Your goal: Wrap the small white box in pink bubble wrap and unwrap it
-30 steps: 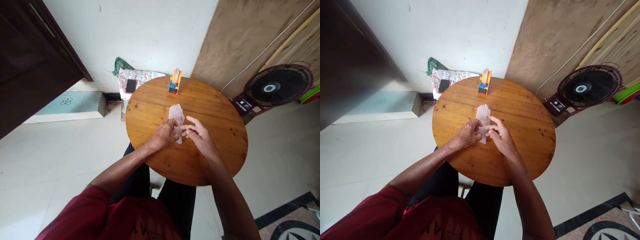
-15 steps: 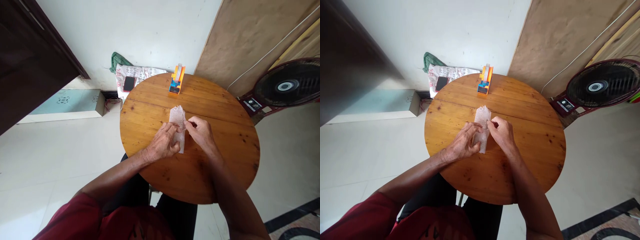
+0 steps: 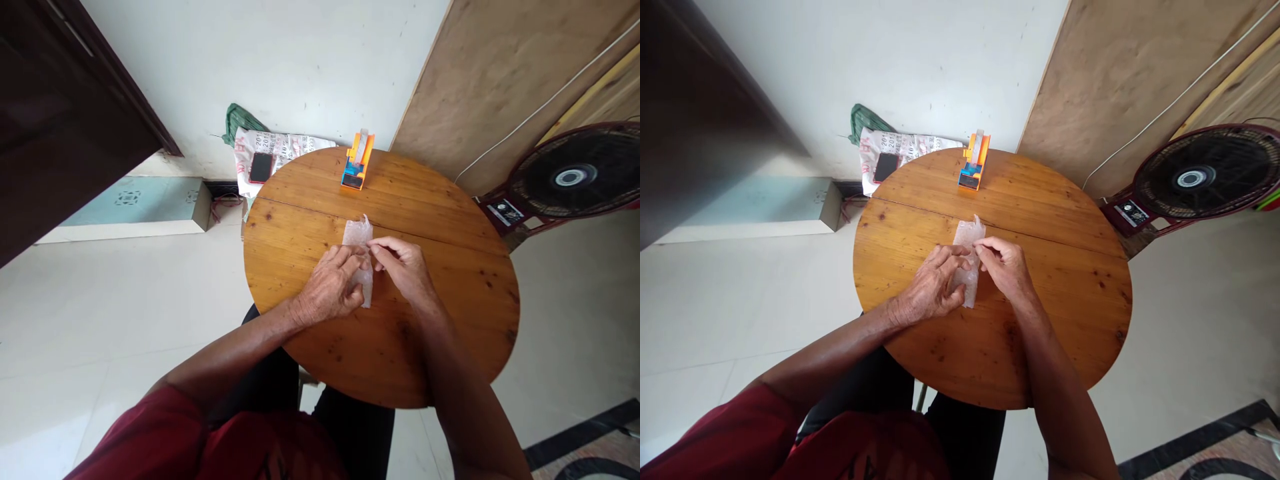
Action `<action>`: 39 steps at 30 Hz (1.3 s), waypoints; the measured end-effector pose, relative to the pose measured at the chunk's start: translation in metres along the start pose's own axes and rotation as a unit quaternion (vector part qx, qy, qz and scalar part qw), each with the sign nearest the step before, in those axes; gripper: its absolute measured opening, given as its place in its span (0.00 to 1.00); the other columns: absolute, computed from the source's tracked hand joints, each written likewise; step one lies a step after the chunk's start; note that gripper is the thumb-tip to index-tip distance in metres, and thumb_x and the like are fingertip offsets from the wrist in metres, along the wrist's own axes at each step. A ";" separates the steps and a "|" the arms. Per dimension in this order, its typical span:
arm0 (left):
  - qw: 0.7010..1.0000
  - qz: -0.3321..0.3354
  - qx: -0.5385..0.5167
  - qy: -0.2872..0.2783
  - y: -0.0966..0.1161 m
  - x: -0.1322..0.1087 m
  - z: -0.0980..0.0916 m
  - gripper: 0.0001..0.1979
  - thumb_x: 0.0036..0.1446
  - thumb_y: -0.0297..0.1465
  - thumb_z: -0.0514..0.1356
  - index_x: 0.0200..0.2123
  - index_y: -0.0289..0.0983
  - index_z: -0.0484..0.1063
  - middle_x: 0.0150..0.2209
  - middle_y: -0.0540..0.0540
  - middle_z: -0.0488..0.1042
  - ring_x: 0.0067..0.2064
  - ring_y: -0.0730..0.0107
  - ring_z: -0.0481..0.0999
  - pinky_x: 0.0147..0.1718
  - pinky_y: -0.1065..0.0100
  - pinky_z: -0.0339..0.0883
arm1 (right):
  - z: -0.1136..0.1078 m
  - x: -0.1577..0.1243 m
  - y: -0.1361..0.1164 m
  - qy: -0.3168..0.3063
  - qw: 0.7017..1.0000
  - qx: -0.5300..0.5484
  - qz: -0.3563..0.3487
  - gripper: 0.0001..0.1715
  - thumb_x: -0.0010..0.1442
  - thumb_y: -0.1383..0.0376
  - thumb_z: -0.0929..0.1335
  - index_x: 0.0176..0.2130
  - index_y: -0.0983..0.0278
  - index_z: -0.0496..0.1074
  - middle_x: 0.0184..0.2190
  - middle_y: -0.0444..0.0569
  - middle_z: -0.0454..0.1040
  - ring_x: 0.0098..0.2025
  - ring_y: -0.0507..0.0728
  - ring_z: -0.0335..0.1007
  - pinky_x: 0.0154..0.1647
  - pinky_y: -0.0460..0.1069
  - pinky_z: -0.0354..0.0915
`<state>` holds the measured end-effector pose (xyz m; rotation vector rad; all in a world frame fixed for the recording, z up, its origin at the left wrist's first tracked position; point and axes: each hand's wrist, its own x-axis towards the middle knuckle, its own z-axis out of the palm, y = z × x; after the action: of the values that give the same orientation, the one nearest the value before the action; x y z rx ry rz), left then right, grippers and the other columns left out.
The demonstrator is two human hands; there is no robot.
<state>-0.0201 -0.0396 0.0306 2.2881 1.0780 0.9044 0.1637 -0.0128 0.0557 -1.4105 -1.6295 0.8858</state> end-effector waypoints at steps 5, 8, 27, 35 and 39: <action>0.999 0.045 0.022 -0.015 -0.002 0.000 0.000 0.22 0.52 0.26 0.57 0.52 0.36 0.72 0.60 0.39 0.71 0.59 0.52 0.67 0.59 0.52 0.63 | 0.008 0.006 0.016 -0.047 0.999 -0.005 -0.013 0.12 0.57 0.59 0.70 0.35 0.61 0.82 0.37 0.50 0.84 0.38 0.59 0.79 0.41 0.53 0.71; 0.998 0.057 0.021 -0.012 -0.005 0.000 0.001 0.20 0.53 0.27 0.56 0.50 0.35 0.74 0.58 0.39 0.74 0.57 0.51 0.67 0.59 0.52 0.64 | 0.011 0.008 0.025 -0.042 0.999 -0.018 -0.019 0.12 0.57 0.60 0.70 0.36 0.61 0.83 0.37 0.50 0.84 0.38 0.59 0.78 0.41 0.53 0.70; 0.998 0.050 0.025 -0.041 -0.003 0.002 -0.002 0.20 0.54 0.27 0.55 0.50 0.32 0.76 0.49 0.37 0.79 0.51 0.52 0.73 0.55 0.52 0.67 | 0.006 0.011 0.035 0.037 0.998 -0.052 0.006 0.14 0.56 0.57 0.70 0.38 0.62 0.81 0.34 0.49 0.82 0.32 0.57 0.74 0.38 0.53 0.70; 0.997 0.045 0.024 -0.054 -0.002 0.004 -0.005 0.20 0.54 0.26 0.55 0.49 0.33 0.76 0.49 0.38 0.79 0.50 0.54 0.73 0.55 0.53 0.68 | -0.012 0.042 0.037 0.043 0.988 -0.065 0.136 0.30 0.47 0.54 0.77 0.47 0.64 0.76 0.41 0.52 0.80 0.30 0.55 0.73 0.29 0.50 0.68; 0.998 0.047 0.016 -0.047 -0.004 0.003 -0.002 0.19 0.54 0.27 0.55 0.49 0.33 0.76 0.48 0.38 0.79 0.50 0.54 0.74 0.55 0.53 0.68 | -0.004 0.062 0.026 -0.008 0.986 -0.027 0.167 0.23 0.43 0.58 0.79 0.38 0.64 0.76 0.27 0.46 0.76 0.23 0.52 0.67 0.22 0.47 0.60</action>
<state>-0.0218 -0.0345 0.0310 2.3983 0.9585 0.8106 0.1750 0.0519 0.0415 -1.7524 -1.4595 1.0489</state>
